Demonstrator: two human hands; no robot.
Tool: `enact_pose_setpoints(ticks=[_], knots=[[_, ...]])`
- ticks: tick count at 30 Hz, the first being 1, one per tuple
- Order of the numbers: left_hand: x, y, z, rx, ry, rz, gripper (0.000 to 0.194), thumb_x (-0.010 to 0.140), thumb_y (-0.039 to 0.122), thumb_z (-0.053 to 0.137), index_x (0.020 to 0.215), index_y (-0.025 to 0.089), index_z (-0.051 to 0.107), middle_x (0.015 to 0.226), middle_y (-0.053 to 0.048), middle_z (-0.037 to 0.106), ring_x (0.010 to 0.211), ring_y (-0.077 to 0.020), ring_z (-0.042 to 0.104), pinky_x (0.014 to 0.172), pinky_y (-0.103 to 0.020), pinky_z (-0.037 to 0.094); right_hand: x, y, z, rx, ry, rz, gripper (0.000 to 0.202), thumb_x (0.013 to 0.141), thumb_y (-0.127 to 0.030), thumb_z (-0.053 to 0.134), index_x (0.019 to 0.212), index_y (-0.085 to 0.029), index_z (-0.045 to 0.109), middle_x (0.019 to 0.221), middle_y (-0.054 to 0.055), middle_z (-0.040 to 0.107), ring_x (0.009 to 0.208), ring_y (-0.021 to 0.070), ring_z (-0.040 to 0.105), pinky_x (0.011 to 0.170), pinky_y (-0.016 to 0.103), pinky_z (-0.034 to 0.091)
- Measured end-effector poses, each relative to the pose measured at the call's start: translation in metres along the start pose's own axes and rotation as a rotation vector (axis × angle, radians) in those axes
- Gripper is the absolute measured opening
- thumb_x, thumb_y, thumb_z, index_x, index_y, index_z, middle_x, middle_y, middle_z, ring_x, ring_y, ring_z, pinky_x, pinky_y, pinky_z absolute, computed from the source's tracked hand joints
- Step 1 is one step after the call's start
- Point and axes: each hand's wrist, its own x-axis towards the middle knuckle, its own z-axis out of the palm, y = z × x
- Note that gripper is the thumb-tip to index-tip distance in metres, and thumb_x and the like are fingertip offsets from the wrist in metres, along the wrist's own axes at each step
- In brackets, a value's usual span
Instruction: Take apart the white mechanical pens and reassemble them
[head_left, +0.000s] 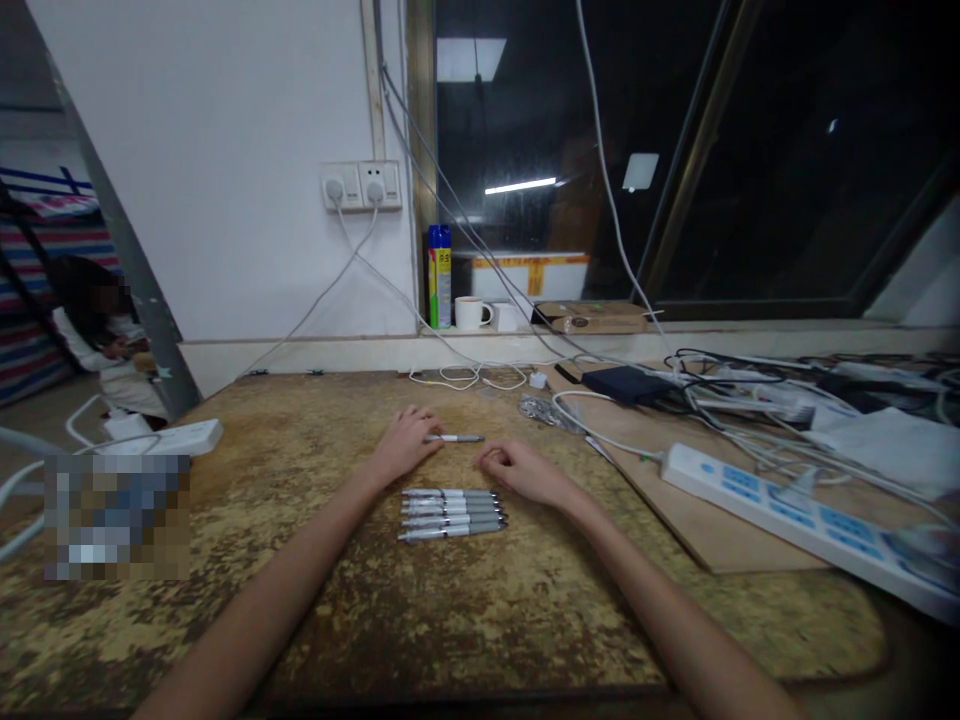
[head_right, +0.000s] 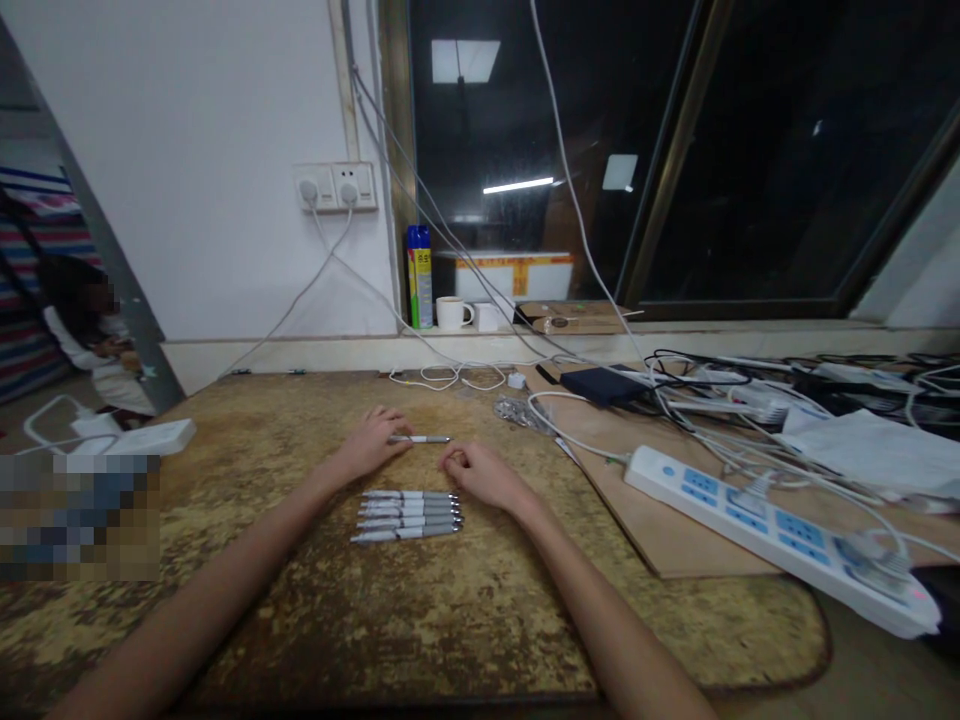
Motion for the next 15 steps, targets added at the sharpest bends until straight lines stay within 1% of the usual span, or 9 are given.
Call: enact_pose_setpoints(ticks=[2,4,5,7,9,10,12,15], knots=[[0.003,-0.002,0.004,0.017,-0.004,-0.012,0.018,0.093,0.034,0.061,0.103,0.023,0.071,0.114,-0.007,0.064,0.110,-0.0252,0.051,0.100,-0.040,0.037,0.001,0.002,-0.001,-0.064,0.032,-0.006,0.023,0.090,-0.020,0.047,0.096,-0.017,0.069,0.063,-0.002,0.060,0.060,0.0142,0.053,0.058,0.024,0.036],[0.003,-0.002,0.005,0.019,0.004,-0.019,0.018,0.094,0.034,0.060,0.103,0.022,0.070,0.113,-0.007,0.064,0.109,-0.0247,0.051,0.099,-0.040,0.038,0.003,0.005,-0.002,-0.111,0.077,-0.009,0.026,0.093,-0.020,0.044,0.107,-0.017,0.065,0.066,-0.002,0.060,0.064,0.0155,0.055,0.062,0.025,0.039],[0.002,-0.001,0.004,0.017,0.012,-0.013,0.018,0.095,0.034,0.059,0.103,0.022,0.069,0.112,-0.007,0.064,0.108,-0.0244,0.052,0.098,-0.039,0.038,0.004,0.006,-0.002,-0.133,0.112,-0.019,0.027,0.093,-0.019,0.044,0.112,-0.017,0.062,0.071,-0.001,0.062,0.067,0.0161,0.056,0.066,0.026,0.041],[-0.002,0.003,-0.002,0.005,0.028,0.027,0.021,0.099,0.035,0.053,0.105,0.021,0.067,0.110,-0.006,0.065,0.106,-0.0234,0.053,0.096,-0.038,0.039,0.005,0.008,-0.001,-0.195,0.205,-0.044,0.029,0.089,-0.016,0.048,0.117,-0.016,0.058,0.089,0.004,0.065,0.081,0.0177,0.059,0.076,0.029,0.045],[-0.008,0.010,-0.012,-0.017,0.026,0.097,0.024,0.102,0.035,0.046,0.108,0.021,0.065,0.108,-0.006,0.065,0.103,-0.0220,0.054,0.094,-0.036,0.040,0.004,0.007,-0.001,-0.264,0.275,-0.064,0.032,0.086,-0.015,0.054,0.118,-0.016,0.056,0.106,0.008,0.063,0.097,0.0204,0.058,0.089,0.034,0.045],[-0.012,0.015,-0.018,-0.024,0.029,0.126,0.026,0.103,0.036,0.044,0.110,0.021,0.064,0.109,-0.006,0.064,0.104,-0.0217,0.055,0.095,-0.035,0.040,0.003,0.005,0.000,-0.294,0.288,-0.073,0.032,0.086,-0.015,0.056,0.118,-0.016,0.056,0.111,0.010,0.061,0.103,0.0217,0.056,0.094,0.036,0.044],[-0.020,0.023,-0.030,-0.020,0.046,0.151,0.028,0.104,0.037,0.040,0.109,0.021,0.063,0.108,-0.007,0.063,0.104,-0.0212,0.055,0.093,-0.034,0.041,0.001,-0.001,0.001,-0.335,0.263,-0.097,0.031,0.088,-0.018,0.058,0.119,-0.017,0.056,0.115,0.010,0.060,0.109,0.0227,0.055,0.097,0.037,0.043],[-0.030,0.034,-0.042,0.018,0.045,0.189,0.031,0.105,0.039,0.037,0.110,0.021,0.062,0.107,-0.006,0.063,0.104,-0.0209,0.055,0.093,-0.034,0.041,-0.001,-0.009,0.005,-0.406,0.192,-0.149,0.024,0.093,-0.020,0.056,0.117,-0.018,0.058,0.116,0.010,0.062,0.110,0.0228,0.055,0.096,0.035,0.044]])
